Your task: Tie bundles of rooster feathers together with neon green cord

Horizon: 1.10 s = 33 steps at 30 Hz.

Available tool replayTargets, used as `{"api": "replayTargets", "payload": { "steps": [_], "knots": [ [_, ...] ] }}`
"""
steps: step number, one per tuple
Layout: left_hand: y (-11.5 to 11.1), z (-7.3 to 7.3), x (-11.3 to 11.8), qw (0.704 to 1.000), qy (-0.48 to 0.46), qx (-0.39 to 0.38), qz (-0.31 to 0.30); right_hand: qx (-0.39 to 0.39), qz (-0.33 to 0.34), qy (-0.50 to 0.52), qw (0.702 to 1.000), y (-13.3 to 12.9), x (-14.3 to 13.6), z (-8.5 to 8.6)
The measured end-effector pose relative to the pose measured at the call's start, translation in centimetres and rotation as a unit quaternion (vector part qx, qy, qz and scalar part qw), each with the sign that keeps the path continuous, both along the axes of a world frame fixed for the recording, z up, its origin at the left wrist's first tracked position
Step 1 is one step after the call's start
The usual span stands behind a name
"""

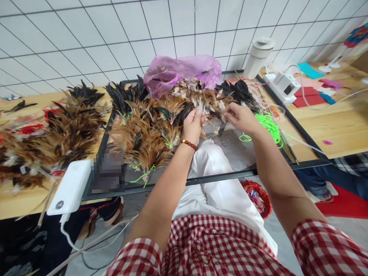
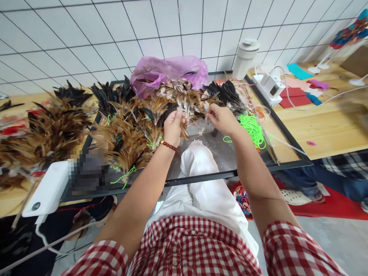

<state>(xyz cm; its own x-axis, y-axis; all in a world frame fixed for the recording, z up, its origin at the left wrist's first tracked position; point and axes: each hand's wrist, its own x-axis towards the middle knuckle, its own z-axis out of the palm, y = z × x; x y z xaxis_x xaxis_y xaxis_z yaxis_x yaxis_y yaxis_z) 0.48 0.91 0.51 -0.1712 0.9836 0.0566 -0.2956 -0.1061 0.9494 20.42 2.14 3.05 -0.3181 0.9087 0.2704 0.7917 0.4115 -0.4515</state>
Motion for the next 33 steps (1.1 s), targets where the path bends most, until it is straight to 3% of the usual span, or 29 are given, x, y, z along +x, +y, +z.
{"api": "replayTargets", "payload": {
  "steps": [3, 5, 8, 13, 18, 20, 24, 28, 30, 33],
  "knots": [
    [-0.4, 0.1, 0.0, 0.989, 0.13, 0.071, -0.027, 0.044, 0.07, 0.017, 0.996, -0.3, -0.9, -0.2],
    [-0.7, 0.2, 0.0, 0.981, 0.168, 0.08, -0.052, 0.055, 0.111, 0.031, 0.992, -0.6, -1.7, -0.4],
    [-0.8, 0.2, 0.1, 0.987, 0.135, 0.035, -0.077, 0.045, 0.107, 0.067, 0.991, -0.7, -2.4, -0.6],
    [-0.1, -0.8, -0.1, 0.998, 0.05, 0.014, -0.041, 0.02, -0.005, 0.185, 0.982, 0.1, -2.0, -1.3],
    [0.2, -1.4, -0.2, 0.998, 0.043, 0.017, -0.032, -0.117, 0.033, 0.369, 0.922, 0.8, -2.3, -1.9],
    [0.1, -1.3, -0.2, 0.998, 0.049, 0.018, -0.032, -0.133, 0.04, 0.402, 0.905, 0.7, -2.7, -1.7],
    [-0.2, -0.9, -0.1, 0.997, 0.059, 0.024, -0.035, -0.109, 0.024, 0.425, 0.898, 0.1, -2.8, -0.9],
    [-0.6, -0.3, 0.1, 0.999, 0.03, -0.001, -0.028, -0.134, 0.103, 0.406, 0.898, -0.6, -2.7, -0.2],
    [-0.8, -0.1, 0.3, 0.998, 0.024, -0.021, -0.05, -0.138, 0.134, 0.379, 0.905, -0.9, -2.9, 0.0],
    [-1.1, 0.1, 0.5, 0.994, 0.015, -0.053, -0.091, -0.068, 0.101, 0.34, 0.933, -1.1, -3.3, 0.0]
  ]
}}
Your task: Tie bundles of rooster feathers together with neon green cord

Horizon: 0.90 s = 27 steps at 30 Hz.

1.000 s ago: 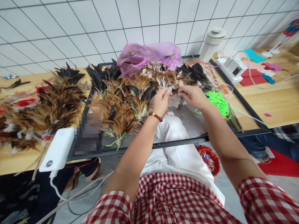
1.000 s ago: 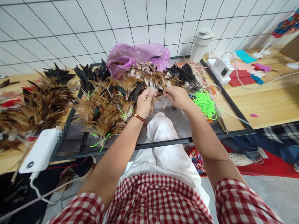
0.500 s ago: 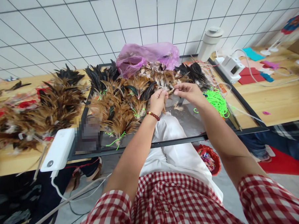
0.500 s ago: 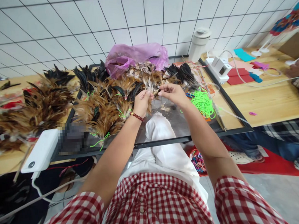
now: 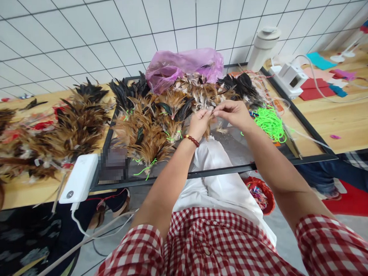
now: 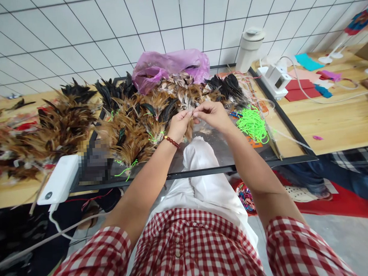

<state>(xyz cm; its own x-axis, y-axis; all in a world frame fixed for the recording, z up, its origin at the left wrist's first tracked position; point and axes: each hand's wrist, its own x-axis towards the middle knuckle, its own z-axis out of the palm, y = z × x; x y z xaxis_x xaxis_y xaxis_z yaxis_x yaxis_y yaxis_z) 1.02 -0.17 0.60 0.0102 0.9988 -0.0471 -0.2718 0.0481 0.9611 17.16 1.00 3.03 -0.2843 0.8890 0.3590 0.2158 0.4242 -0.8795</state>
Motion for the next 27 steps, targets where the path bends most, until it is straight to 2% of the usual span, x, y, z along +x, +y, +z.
{"api": "replayTargets", "payload": {
  "steps": [2, 4, 8, 12, 16, 19, 21, 24, 27],
  "knots": [
    [-0.1, -0.1, 0.1, 1.0, -0.005, -0.015, -0.02, 0.035, -0.052, -0.039, 0.997, 0.0, 0.0, 0.0],
    [-0.2, -0.2, 0.1, 0.999, -0.001, -0.013, -0.038, 0.057, -0.074, -0.077, 0.993, 0.0, 0.0, 0.0],
    [0.0, -0.4, -0.4, 0.997, 0.001, 0.007, -0.08, 0.077, -0.079, -0.115, 0.987, -0.4, 0.1, 0.6],
    [0.0, -0.1, -0.8, 0.991, -0.019, -0.005, -0.134, 0.073, -0.098, -0.139, 0.983, -0.8, -0.1, 1.0],
    [0.2, -0.1, -0.8, 0.989, -0.043, -0.027, -0.141, 0.054, -0.099, -0.098, 0.989, -0.3, -0.1, 0.4],
    [0.3, -0.4, -0.7, 0.988, -0.079, -0.059, -0.118, 0.006, -0.08, -0.007, 0.997, 0.7, 0.1, -0.4],
    [0.2, -0.4, -0.6, 0.985, -0.1, -0.072, -0.121, -0.027, -0.042, 0.042, 0.998, 1.0, 0.2, -0.7],
    [-0.1, -0.1, -0.5, 0.977, -0.118, -0.061, -0.165, -0.067, 0.027, 0.068, 0.995, 0.9, 0.1, -0.7],
    [-0.5, 0.2, -0.4, 0.971, -0.119, -0.05, -0.202, -0.073, 0.059, 0.079, 0.992, 0.4, -0.3, -0.5]
  ]
}}
